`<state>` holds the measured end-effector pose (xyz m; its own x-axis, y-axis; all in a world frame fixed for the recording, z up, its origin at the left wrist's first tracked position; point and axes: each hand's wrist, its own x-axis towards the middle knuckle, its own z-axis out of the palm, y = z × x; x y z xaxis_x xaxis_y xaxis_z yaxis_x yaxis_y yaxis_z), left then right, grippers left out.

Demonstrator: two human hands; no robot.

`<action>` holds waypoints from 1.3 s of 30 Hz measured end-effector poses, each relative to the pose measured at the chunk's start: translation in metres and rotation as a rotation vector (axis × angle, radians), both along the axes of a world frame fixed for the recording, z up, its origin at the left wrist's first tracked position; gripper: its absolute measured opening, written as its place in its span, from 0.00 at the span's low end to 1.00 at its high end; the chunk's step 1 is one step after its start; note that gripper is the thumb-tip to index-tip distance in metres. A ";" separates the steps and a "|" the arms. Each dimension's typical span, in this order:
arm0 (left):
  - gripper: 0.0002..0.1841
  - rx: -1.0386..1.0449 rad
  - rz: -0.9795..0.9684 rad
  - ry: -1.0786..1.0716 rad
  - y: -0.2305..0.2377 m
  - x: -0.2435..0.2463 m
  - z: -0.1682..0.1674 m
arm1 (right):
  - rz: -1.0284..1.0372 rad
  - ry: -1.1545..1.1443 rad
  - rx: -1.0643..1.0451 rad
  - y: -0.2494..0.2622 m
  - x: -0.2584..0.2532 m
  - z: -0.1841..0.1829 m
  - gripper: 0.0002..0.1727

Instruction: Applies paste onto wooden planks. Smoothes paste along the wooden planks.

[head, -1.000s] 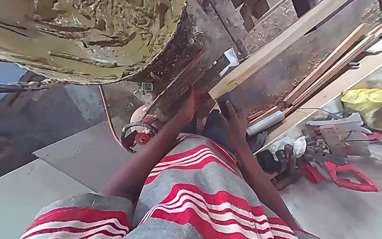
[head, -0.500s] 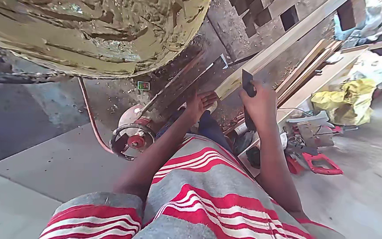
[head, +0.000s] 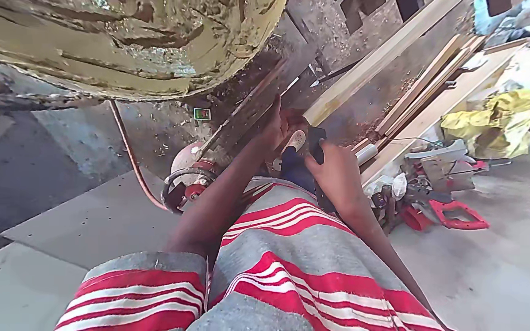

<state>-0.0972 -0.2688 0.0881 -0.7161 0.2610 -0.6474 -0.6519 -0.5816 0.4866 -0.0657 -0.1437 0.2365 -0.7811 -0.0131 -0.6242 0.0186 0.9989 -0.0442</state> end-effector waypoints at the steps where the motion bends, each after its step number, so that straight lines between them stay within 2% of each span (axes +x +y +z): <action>1: 0.46 -0.045 -0.050 0.023 -0.002 -0.004 0.000 | -0.003 -0.008 -0.011 0.003 0.002 0.002 0.25; 4: 0.41 -0.251 -0.254 0.175 -0.005 -0.019 0.011 | -0.051 -0.036 -0.070 0.018 0.008 0.000 0.26; 6: 0.37 -0.359 -0.355 0.199 -0.002 -0.035 0.024 | -0.131 -0.042 -0.141 0.034 0.011 -0.003 0.26; 8: 0.38 -0.436 -0.422 0.201 0.006 -0.051 0.021 | -0.228 -0.038 -0.224 0.054 0.013 -0.004 0.26; 10: 0.39 -0.390 -0.488 0.134 0.010 -0.068 0.015 | -0.321 -0.032 -0.295 0.074 0.015 -0.006 0.25; 14: 0.40 -0.150 -0.524 0.124 0.022 -0.086 0.002 | -0.435 -0.008 -0.421 0.105 0.022 -0.014 0.25; 17: 0.39 -0.253 -0.471 0.124 0.019 -0.078 0.001 | -0.432 0.082 -0.568 0.113 0.029 -0.029 0.28; 20: 0.37 -0.328 -0.355 0.117 0.004 -0.050 -0.015 | -0.302 0.260 -0.645 0.107 0.028 -0.052 0.34; 22: 0.35 -0.387 -0.285 0.054 -0.010 -0.025 -0.032 | -0.207 0.340 -0.637 0.098 0.023 -0.071 0.35; 26: 0.40 -0.404 -0.152 -0.118 -0.039 0.032 -0.054 | -0.060 0.482 -0.639 0.088 0.016 -0.112 0.35; 29: 0.36 -0.448 -0.043 -0.232 -0.052 0.063 -0.063 | 0.012 0.467 -0.597 0.093 0.017 -0.133 0.34; 31: 0.34 -0.464 0.001 -0.265 -0.060 0.075 -0.070 | 0.033 0.409 -0.523 0.100 0.023 -0.130 0.34; 35: 0.35 -0.469 0.049 -0.280 -0.066 0.088 -0.077 | -0.009 0.234 -0.356 0.101 0.029 -0.081 0.36; 39: 0.36 -0.432 0.080 -0.243 -0.062 0.084 -0.078 | -0.078 0.319 -0.269 0.066 0.003 -0.033 0.36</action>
